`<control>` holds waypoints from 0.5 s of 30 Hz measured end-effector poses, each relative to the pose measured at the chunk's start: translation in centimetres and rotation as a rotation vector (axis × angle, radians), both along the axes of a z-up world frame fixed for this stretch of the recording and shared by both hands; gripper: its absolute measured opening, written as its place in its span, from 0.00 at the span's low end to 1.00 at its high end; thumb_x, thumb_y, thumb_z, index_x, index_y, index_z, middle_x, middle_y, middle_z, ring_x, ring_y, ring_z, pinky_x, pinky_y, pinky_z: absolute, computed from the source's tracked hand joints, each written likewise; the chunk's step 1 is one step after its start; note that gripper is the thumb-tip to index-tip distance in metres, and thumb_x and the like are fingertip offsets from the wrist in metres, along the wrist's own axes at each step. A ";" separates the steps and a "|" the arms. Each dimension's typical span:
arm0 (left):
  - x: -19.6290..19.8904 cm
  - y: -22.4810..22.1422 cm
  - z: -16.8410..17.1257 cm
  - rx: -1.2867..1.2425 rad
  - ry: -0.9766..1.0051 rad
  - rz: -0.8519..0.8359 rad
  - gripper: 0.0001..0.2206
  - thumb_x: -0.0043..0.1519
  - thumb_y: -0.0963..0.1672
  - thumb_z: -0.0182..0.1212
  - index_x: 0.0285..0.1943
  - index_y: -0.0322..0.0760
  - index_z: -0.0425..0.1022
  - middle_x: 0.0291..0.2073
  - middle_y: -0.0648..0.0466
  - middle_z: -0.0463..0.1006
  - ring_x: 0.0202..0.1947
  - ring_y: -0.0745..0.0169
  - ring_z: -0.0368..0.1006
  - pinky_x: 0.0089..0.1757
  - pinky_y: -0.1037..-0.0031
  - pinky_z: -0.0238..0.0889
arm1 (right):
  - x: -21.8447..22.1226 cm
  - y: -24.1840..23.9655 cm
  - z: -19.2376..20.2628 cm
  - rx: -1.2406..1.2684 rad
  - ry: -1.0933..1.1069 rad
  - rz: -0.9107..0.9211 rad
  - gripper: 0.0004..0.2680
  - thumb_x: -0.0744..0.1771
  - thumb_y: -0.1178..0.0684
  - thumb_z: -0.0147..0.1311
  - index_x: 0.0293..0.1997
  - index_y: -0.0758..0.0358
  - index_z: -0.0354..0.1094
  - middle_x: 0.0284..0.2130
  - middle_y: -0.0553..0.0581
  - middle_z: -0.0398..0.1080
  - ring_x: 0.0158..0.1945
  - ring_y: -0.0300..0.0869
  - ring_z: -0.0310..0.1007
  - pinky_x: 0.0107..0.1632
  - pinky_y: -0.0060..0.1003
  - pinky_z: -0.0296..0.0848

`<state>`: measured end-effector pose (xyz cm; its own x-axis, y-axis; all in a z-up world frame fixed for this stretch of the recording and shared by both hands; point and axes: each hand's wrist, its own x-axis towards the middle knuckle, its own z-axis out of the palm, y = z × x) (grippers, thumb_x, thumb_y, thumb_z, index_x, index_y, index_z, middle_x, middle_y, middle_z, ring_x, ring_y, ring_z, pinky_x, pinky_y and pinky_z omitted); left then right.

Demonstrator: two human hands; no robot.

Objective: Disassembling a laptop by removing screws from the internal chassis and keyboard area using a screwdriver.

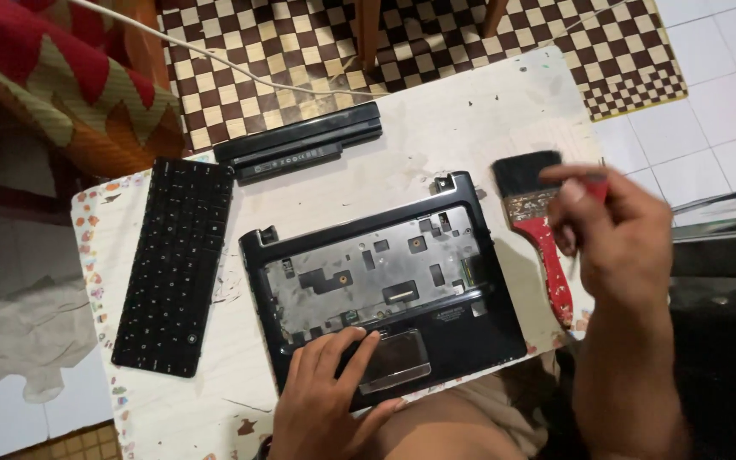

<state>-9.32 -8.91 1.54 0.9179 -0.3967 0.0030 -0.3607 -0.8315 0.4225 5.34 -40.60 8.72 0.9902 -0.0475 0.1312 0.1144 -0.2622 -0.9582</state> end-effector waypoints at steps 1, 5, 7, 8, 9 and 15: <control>0.1 0.0 0.1 -0.003 -0.001 -0.002 0.36 0.61 0.63 0.60 0.71 0.44 0.68 0.61 0.50 0.70 0.58 0.46 0.67 0.52 0.52 0.61 | 0.5 0.5 0.6 -0.003 -0.001 -0.002 0.07 0.74 0.56 0.46 0.53 0.67 0.70 0.25 0.51 0.66 0.24 0.33 0.60 0.24 0.25 0.60; 0.2 -0.2 0.1 -0.027 0.008 0.017 0.34 0.62 0.64 0.57 0.70 0.45 0.70 0.60 0.51 0.71 0.58 0.47 0.67 0.51 0.51 0.61 | 1.9 2.5 1.3 0.138 -0.038 -0.052 0.09 0.74 0.52 0.47 0.50 0.67 0.72 0.31 0.52 0.68 0.34 0.38 0.70 0.37 0.30 0.75; 0.2 -0.2 0.4 -0.019 0.011 0.030 0.34 0.62 0.63 0.57 0.70 0.45 0.70 0.60 0.52 0.71 0.58 0.48 0.67 0.51 0.51 0.61 | 1.9 3.8 1.2 0.065 -0.069 -0.030 0.10 0.74 0.52 0.47 0.48 0.67 0.73 0.30 0.50 0.66 0.35 0.38 0.69 0.42 0.30 0.74; 0.3 -0.2 0.6 -0.049 0.018 0.017 0.33 0.63 0.62 0.56 0.70 0.44 0.70 0.61 0.50 0.70 0.58 0.46 0.67 0.50 0.49 0.61 | 1.7 4.6 1.3 -0.011 -0.063 -0.014 0.10 0.73 0.49 0.49 0.47 0.66 0.74 0.27 0.51 0.66 0.29 0.34 0.64 0.35 0.26 0.66; 0.3 -0.1 0.8 -0.078 0.024 0.011 0.32 0.64 0.61 0.55 0.70 0.42 0.69 0.61 0.49 0.70 0.57 0.44 0.66 0.50 0.47 0.60 | 1.6 5.4 1.4 -0.086 -0.059 0.009 0.11 0.73 0.47 0.51 0.45 0.65 0.74 0.23 0.51 0.65 0.22 0.31 0.60 0.28 0.23 0.58; 0.6 0.0 2.2 -0.116 -0.033 0.000 0.34 0.58 0.58 0.70 0.68 0.38 0.71 0.60 0.46 0.71 0.56 0.43 0.66 0.52 0.50 0.60 | 1.0 8.4 1.3 -0.142 -0.087 0.270 0.06 0.70 0.56 0.55 0.46 0.68 0.73 0.27 0.53 0.71 0.27 0.35 0.68 0.34 0.26 0.68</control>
<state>-8.74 -8.93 3.74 0.9165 -0.3920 0.0796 -0.3763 -0.7775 0.5038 6.36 -32.17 10.05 0.9493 0.2409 0.2020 0.2778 -0.3417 -0.8978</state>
